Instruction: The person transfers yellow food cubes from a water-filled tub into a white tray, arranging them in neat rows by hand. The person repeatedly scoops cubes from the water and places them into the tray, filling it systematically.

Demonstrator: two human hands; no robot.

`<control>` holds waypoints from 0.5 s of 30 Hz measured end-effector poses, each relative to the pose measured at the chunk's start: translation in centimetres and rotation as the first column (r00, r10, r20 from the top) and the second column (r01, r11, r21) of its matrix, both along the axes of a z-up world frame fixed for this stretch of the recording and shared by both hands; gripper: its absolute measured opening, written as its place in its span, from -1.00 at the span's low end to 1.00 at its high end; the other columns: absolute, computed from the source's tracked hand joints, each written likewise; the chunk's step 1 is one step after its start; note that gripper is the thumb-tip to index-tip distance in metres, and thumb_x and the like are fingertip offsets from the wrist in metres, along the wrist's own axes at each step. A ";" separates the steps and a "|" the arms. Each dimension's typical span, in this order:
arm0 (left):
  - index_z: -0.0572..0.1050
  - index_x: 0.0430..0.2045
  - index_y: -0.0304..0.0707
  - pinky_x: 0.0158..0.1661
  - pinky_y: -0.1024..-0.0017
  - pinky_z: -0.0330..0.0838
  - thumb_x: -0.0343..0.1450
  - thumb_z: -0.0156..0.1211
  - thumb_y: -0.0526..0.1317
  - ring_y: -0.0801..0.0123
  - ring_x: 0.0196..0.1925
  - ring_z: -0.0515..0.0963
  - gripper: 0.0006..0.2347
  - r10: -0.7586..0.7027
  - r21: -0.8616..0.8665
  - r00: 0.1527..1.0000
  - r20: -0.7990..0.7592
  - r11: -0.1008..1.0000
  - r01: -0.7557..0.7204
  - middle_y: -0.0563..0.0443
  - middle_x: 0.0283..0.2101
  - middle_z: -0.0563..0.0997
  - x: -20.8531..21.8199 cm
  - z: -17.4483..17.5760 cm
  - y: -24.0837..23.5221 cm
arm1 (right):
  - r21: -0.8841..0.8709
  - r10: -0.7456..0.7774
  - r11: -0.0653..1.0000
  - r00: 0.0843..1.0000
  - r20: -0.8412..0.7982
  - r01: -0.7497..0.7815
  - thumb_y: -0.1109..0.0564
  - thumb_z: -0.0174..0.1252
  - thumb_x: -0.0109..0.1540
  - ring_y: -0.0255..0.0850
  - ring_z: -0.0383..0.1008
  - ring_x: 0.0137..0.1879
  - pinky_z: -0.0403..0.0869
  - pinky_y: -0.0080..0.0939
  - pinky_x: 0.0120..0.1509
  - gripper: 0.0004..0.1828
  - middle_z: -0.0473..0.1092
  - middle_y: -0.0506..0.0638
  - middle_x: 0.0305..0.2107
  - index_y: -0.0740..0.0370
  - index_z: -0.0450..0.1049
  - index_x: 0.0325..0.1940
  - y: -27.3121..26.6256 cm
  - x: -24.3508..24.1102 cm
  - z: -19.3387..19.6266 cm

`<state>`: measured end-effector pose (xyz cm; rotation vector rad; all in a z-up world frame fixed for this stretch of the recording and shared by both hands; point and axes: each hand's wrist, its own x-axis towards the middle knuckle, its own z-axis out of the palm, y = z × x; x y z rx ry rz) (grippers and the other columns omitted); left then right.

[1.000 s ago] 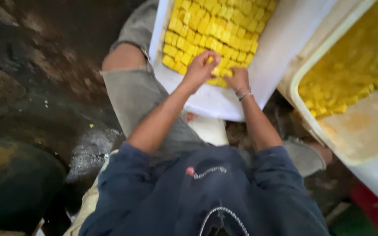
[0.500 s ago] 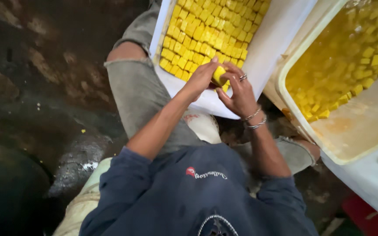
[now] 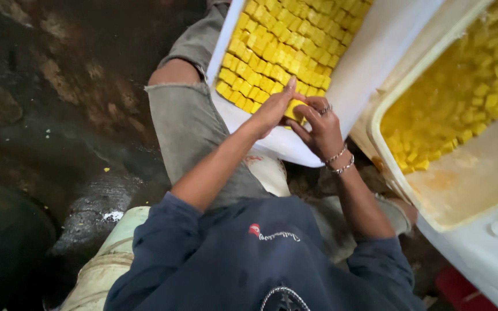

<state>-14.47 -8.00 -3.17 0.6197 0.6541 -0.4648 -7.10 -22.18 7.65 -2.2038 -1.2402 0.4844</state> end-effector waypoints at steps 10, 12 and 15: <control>0.41 0.14 -0.25 -0.25 0.25 0.64 0.42 -0.13 0.32 0.28 -0.32 0.66 -0.36 0.025 -0.019 0.983 -0.181 0.999 -0.029 -0.12 -0.15 0.62 0.5 -3.3 2.3 | -0.008 0.041 0.999 0.974 -0.225 -0.043 0.22 0.30 0.26 0.20 0.48 0.27 0.49 0.07 0.33 -0.58 0.36 0.28 0.27 0.24 0.42 0.19 2.2 2.7 -4.9; 0.46 0.12 -0.32 -0.30 0.27 0.65 0.41 -0.17 0.35 0.30 -0.38 0.65 -0.31 -0.048 0.042 0.990 -0.135 0.998 0.054 -0.08 -0.17 0.63 0.6 -3.3 2.5 | -0.040 0.114 0.991 0.961 -0.250 -0.128 0.24 0.28 0.21 0.19 0.49 0.24 0.48 0.06 0.29 -0.60 0.41 0.26 0.21 0.27 0.43 0.13 2.1 3.4 -5.1; 0.51 0.10 -0.42 -0.34 0.27 0.66 0.43 -0.23 0.37 0.30 -0.41 0.66 -0.25 -0.139 0.057 0.985 -0.101 0.988 0.145 -0.14 -0.22 0.64 0.2 -3.0 2.3 | -0.101 0.146 0.978 0.943 -0.300 -0.184 0.22 0.31 0.20 0.10 0.52 0.08 0.49 0.05 0.18 -0.65 0.50 0.17 0.08 0.28 0.45 0.05 1.5 3.8 -4.5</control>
